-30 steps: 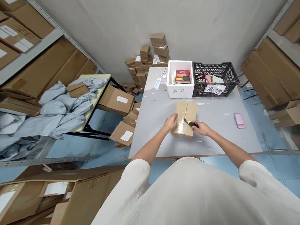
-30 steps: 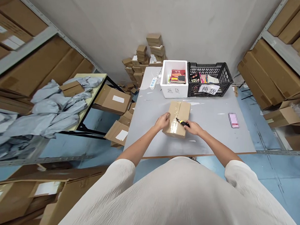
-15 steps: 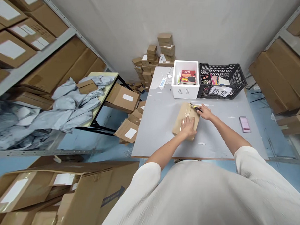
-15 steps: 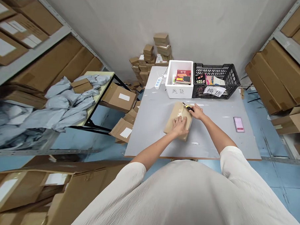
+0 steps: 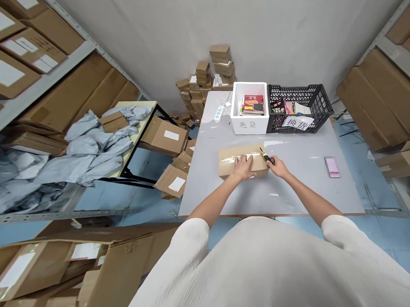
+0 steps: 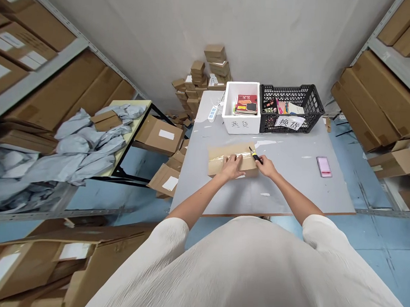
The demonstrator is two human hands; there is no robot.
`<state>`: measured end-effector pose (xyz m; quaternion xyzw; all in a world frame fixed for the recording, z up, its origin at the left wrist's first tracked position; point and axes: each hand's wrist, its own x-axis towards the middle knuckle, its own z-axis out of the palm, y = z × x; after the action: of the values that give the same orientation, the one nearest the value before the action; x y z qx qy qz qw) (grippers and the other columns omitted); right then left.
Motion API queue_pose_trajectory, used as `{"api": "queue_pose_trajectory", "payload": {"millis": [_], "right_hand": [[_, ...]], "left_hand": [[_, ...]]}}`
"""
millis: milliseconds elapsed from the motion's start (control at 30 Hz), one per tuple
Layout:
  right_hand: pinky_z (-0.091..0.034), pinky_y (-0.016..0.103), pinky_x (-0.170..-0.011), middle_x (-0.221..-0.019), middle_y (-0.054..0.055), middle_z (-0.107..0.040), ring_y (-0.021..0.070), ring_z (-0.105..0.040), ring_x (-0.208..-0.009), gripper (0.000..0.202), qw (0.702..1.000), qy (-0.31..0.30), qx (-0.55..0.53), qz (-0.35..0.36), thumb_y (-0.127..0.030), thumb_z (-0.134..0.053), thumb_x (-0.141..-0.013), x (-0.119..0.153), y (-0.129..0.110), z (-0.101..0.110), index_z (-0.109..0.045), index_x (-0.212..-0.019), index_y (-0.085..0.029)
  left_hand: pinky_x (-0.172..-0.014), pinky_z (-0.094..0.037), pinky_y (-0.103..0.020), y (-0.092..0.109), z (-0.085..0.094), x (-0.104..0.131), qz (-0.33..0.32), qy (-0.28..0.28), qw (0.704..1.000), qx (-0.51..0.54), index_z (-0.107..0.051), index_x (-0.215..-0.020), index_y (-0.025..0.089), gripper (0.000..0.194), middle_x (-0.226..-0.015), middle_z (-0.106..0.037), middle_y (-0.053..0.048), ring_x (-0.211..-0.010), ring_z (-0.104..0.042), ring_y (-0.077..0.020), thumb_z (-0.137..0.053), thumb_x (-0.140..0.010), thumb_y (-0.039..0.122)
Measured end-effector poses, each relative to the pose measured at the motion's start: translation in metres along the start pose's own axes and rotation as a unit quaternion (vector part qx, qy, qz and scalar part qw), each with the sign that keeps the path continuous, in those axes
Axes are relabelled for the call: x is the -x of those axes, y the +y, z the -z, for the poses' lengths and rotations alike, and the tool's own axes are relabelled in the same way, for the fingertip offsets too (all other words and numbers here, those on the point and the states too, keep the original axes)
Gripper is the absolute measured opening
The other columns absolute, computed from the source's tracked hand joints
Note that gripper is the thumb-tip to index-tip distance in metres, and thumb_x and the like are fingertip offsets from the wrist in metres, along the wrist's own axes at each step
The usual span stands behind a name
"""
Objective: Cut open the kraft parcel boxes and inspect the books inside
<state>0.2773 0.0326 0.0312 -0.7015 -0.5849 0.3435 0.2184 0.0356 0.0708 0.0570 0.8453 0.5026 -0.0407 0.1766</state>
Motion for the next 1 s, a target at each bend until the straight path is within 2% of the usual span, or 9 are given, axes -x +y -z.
{"api": "queue_pose_trajectory", "payload": {"millis": [67,167,300,400,533,667,833,1000], "right_hand": [[-0.059,0.036,-0.09,-0.102,0.005,-0.081,0.0245,-0.077,-0.097,0.028,0.998,-0.023,-0.048,-0.014,-0.042,-0.053,-0.102,0.014,-0.003,-0.012,-0.063,-0.121,-0.025],[-0.061,0.034,-0.088,-0.106,0.005,-0.081,0.0225,-0.079,-0.097,0.026,0.992,-0.059,-0.11,-0.023,-0.043,-0.054,-0.103,0.027,-0.008,-0.024,-0.062,-0.121,-0.026],[-0.061,0.033,-0.086,-0.112,0.007,-0.081,0.0211,-0.079,-0.094,0.026,0.989,-0.076,-0.12,-0.03,-0.04,-0.045,-0.107,0.028,-0.003,-0.012,-0.063,-0.116,-0.024],[-0.059,0.031,-0.083,-0.109,0.008,-0.08,0.02,-0.078,-0.088,0.032,0.994,-0.078,-0.069,-0.021,-0.04,-0.039,-0.109,0.021,0.01,0.014,-0.065,-0.101,-0.022],[-0.058,0.03,-0.077,-0.099,0.005,-0.08,0.0187,-0.076,-0.076,0.027,0.994,-0.108,-0.023,0.007,-0.043,-0.054,-0.106,0.011,0.025,0.049,-0.067,-0.117,-0.023],[-0.056,0.032,-0.079,-0.095,0.004,-0.08,0.0212,-0.075,-0.081,0.027,0.985,-0.145,0.069,0.055,-0.042,-0.058,-0.103,0.001,0.031,0.072,-0.073,-0.118,-0.023],[-0.054,0.035,-0.085,-0.112,0.008,-0.083,0.0283,-0.073,-0.102,0.034,0.964,-0.141,0.203,0.102,-0.043,-0.057,-0.104,-0.016,0.024,0.076,-0.079,-0.124,-0.026],[-0.053,0.036,-0.09,-0.117,0.008,-0.082,0.0292,-0.073,-0.107,0.034,0.945,-0.161,0.258,0.124,-0.039,-0.054,-0.104,-0.031,0.016,0.067,-0.079,-0.125,-0.028]], "left_hand": [[-0.132,-0.019,-0.056,0.003,0.0,0.001,-0.012,0.001,1.0,-0.013,-0.038,-0.163,0.025,0.097,-0.161,-0.048,-0.023,-0.156,-0.041,-0.0414,-0.087,-0.084,0.051],[-0.13,-0.021,-0.056,0.006,0.0,0.002,-0.061,-0.005,0.998,-0.018,-0.044,-0.158,0.029,0.091,-0.157,-0.051,-0.019,-0.153,-0.044,-0.0413,-0.089,-0.082,0.048],[-0.129,-0.024,-0.057,0.011,0.002,0.0,-0.063,-0.018,0.998,-0.014,-0.05,-0.151,0.028,0.086,-0.15,-0.055,-0.018,-0.148,-0.048,-0.0425,-0.091,-0.079,0.052],[-0.131,-0.021,-0.057,0.013,0.002,-0.005,-0.058,-0.033,0.997,-0.03,-0.053,-0.146,0.025,0.09,-0.15,-0.055,-0.019,-0.146,-0.051,-0.0419,-0.096,-0.072,0.052],[-0.133,-0.019,-0.055,0.011,0.001,-0.01,-0.071,-0.036,0.996,-0.034,-0.055,-0.143,0.024,0.093,-0.15,-0.054,-0.019,-0.146,-0.052,-0.0407,-0.1,-0.066,0.051],[-0.134,-0.017,-0.057,0.008,-0.002,-0.011,-0.076,-0.032,0.996,-0.045,-0.056,-0.144,0.026,0.092,-0.149,-0.055,-0.017,-0.144,-0.053,-0.0399,-0.1,-0.067,0.051],[-0.135,-0.017,-0.056,0.009,-0.004,-0.009,-0.075,-0.029,0.995,-0.057,-0.056,-0.145,0.027,0.091,-0.147,-0.057,-0.017,-0.142,-0.056,-0.0398,-0.099,-0.069,0.052],[-0.136,-0.017,-0.055,0.008,-0.006,-0.006,-0.077,-0.022,0.995,-0.053,-0.056,-0.147,0.026,0.092,-0.147,-0.056,-0.017,-0.136,-0.06,-0.0387,-0.099,-0.07,0.051]]}}
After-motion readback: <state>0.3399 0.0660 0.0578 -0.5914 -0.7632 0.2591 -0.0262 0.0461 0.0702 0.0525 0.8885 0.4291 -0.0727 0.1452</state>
